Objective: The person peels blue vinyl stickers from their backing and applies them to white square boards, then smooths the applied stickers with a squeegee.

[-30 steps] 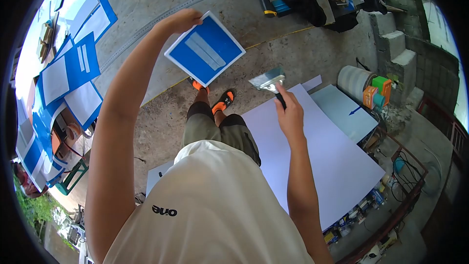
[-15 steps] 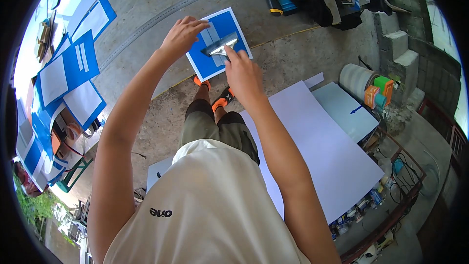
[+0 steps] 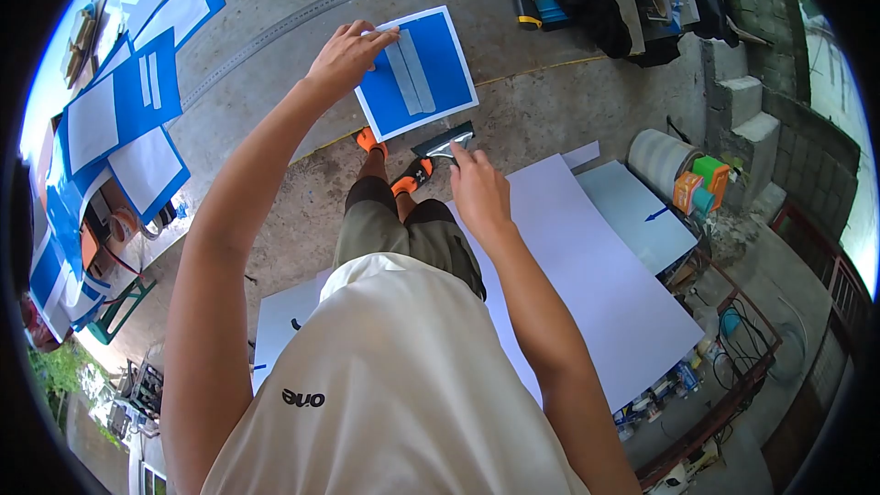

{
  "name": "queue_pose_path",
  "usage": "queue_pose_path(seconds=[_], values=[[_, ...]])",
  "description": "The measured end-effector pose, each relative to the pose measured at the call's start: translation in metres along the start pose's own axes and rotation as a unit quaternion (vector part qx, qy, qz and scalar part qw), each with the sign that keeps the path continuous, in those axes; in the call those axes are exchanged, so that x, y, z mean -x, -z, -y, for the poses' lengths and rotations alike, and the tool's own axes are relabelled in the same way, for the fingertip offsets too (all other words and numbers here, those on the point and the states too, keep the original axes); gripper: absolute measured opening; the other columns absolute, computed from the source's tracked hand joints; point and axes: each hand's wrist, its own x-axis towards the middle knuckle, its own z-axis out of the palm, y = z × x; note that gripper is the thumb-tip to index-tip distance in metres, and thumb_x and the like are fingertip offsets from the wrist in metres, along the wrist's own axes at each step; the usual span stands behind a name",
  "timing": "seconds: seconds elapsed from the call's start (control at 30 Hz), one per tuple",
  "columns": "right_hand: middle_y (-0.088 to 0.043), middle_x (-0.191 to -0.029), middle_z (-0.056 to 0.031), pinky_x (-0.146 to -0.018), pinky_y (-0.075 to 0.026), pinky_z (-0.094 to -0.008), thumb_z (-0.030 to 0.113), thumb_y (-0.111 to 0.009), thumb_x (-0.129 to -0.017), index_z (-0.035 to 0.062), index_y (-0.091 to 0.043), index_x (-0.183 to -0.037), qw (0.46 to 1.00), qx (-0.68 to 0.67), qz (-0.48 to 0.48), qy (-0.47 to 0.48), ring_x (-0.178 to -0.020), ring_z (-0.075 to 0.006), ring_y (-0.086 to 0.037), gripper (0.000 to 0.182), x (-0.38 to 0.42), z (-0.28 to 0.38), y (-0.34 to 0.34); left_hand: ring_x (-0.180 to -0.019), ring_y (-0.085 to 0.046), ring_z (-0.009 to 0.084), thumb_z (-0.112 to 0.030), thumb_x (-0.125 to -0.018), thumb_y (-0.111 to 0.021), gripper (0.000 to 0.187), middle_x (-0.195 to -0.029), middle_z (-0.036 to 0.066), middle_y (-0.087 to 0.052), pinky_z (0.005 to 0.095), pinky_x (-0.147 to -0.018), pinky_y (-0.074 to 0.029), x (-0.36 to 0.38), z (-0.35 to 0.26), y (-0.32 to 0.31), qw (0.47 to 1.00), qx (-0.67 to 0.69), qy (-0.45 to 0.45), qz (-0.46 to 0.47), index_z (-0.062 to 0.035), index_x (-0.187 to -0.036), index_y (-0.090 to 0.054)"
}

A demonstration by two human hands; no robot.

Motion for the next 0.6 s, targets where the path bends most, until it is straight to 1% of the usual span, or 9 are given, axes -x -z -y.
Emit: queue_pose_path(seconds=[0.03,0.1,0.2,0.3,0.37,0.43,0.47,0.53,0.6], values=[[-0.065,-0.106,-0.0191,-0.081,-0.054,-0.0504,0.014,-0.062,-0.097,0.0107,-0.064,-0.132,1.0,0.001,-0.002,0.0,-0.092,-0.0422,-0.066,0.035,-0.005,0.0,0.005,-0.133,-0.051,0.0241,-0.001,-0.084,-0.073,0.066,-0.147,-0.003,-0.058,0.04,-0.113,-0.041,0.0,-0.001,0.003,1.0,-0.007,0.005,0.01,-0.0171,-0.145,-0.054],[-0.066,-0.107,-0.0194,-0.081,-0.053,-0.0501,0.016,-0.062,-0.097,0.0104,-0.064,-0.132,0.993,-0.025,-0.101,0.061,-0.094,-0.0418,-0.066,0.036,-0.027,0.004,0.023,-0.133,-0.051,0.0244,-0.001,-0.084,-0.074,0.066,-0.147,-0.002,-0.058,0.0398,-0.114,-0.041,0.0,-0.003,0.004,1.0,-0.013,0.011,0.022,-0.0169,-0.145,-0.054],[-0.067,-0.109,-0.02,-0.085,-0.053,-0.0485,0.017,-0.062,-0.098,0.0093,-0.065,-0.131,0.99,-0.014,-0.122,0.075,-0.099,-0.0406,-0.066,0.035,-0.08,0.02,0.042,-0.133,-0.051,0.0254,0.0,-0.084,-0.073,0.067,-0.146,-0.001,-0.058,0.0395,-0.113,-0.044,-0.001,-0.002,0.002,1.0,-0.003,-0.004,0.01,-0.0165,-0.146,-0.052],[-0.067,-0.11,-0.0184,-0.083,-0.055,-0.0488,0.017,-0.06,-0.099,0.0096,-0.063,-0.134,0.99,0.025,-0.111,0.082,-0.096,-0.0392,-0.069,0.036,-0.102,0.022,0.034,-0.133,-0.051,0.0255,-0.001,-0.085,-0.073,0.068,-0.147,0.0,-0.057,0.0391,-0.11,-0.048,-0.001,-0.004,0.001,1.0,-0.022,0.003,0.022,-0.0164,-0.147,-0.051],[-0.067,-0.111,-0.0202,-0.084,-0.055,-0.049,0.016,-0.06,-0.098,0.0097,-0.064,-0.134,0.991,0.025,-0.108,0.081,-0.096,-0.0402,-0.069,0.036,-0.085,0.017,0.03,-0.128,-0.055,0.0261,-0.004,-0.091,-0.065,0.054,-0.141,0.003,-0.062,0.0361,-0.106,-0.05,-0.001,-0.005,0.006,1.0,-0.024,0.007,0.016,-0.0139,-0.143,-0.054],[-0.067,-0.11,-0.0207,-0.087,-0.053,-0.0485,0.016,-0.062,-0.098,0.0099,-0.064,-0.133,0.997,0.008,-0.075,0.02,-0.101,-0.0422,-0.065,0.036,-0.054,0.007,0.024,-0.128,-0.055,0.0264,-0.004,-0.091,-0.064,0.054,-0.14,0.003,-0.062,0.0363,-0.106,-0.05,-0.001,-0.009,0.011,1.0,-0.015,0.014,0.023,-0.0138,-0.143,-0.054],[-0.067,-0.11,-0.0207,-0.087,-0.053,-0.0485,0.016,-0.062,-0.098,0.0099,-0.064,-0.133,0.997,0.011,-0.077,0.022,-0.101,-0.0422,-0.065,0.036,-0.038,-0.004,0.021,-0.127,-0.055,0.0267,-0.005,-0.092,-0.063,0.053,-0.14,0.003,-0.063,0.0365,-0.106,-0.05,-0.003,-0.009,0.014,0.999,-0.009,0.021,0.029,-0.0136,-0.143,-0.054],[-0.067,-0.109,-0.0209,-0.086,-0.053,-0.0498,0.016,-0.061,-0.098,0.0109,-0.063,-0.134,0.999,0.019,-0.029,0.002,-0.099,-0.0433,-0.065,0.037,-0.017,-0.015,0.022,-0.127,-0.055,0.0269,-0.005,-0.092,-0.062,0.053,-0.139,0.003,-0.063,0.0366,-0.105,-0.051,-0.003,-0.006,0.009,1.0,-0.017,0.01,0.01,-0.0134,-0.143,-0.054],[-0.066,-0.108,-0.0213,-0.085,-0.053,-0.05,0.016,-0.061,-0.098,0.0108,-0.063,-0.134,0.999,0.009,-0.048,0.019,-0.099,-0.043,-0.065,0.036,-0.02,-0.012,0.026,-0.127,-0.055,0.0271,-0.004,-0.092,-0.061,0.053,-0.139,0.003,-0.063,0.0366,-0.105,-0.051,-0.005,-0.002,0.003,1.0,-0.026,-0.004,-0.003,-0.0133,-0.144,-0.054]])
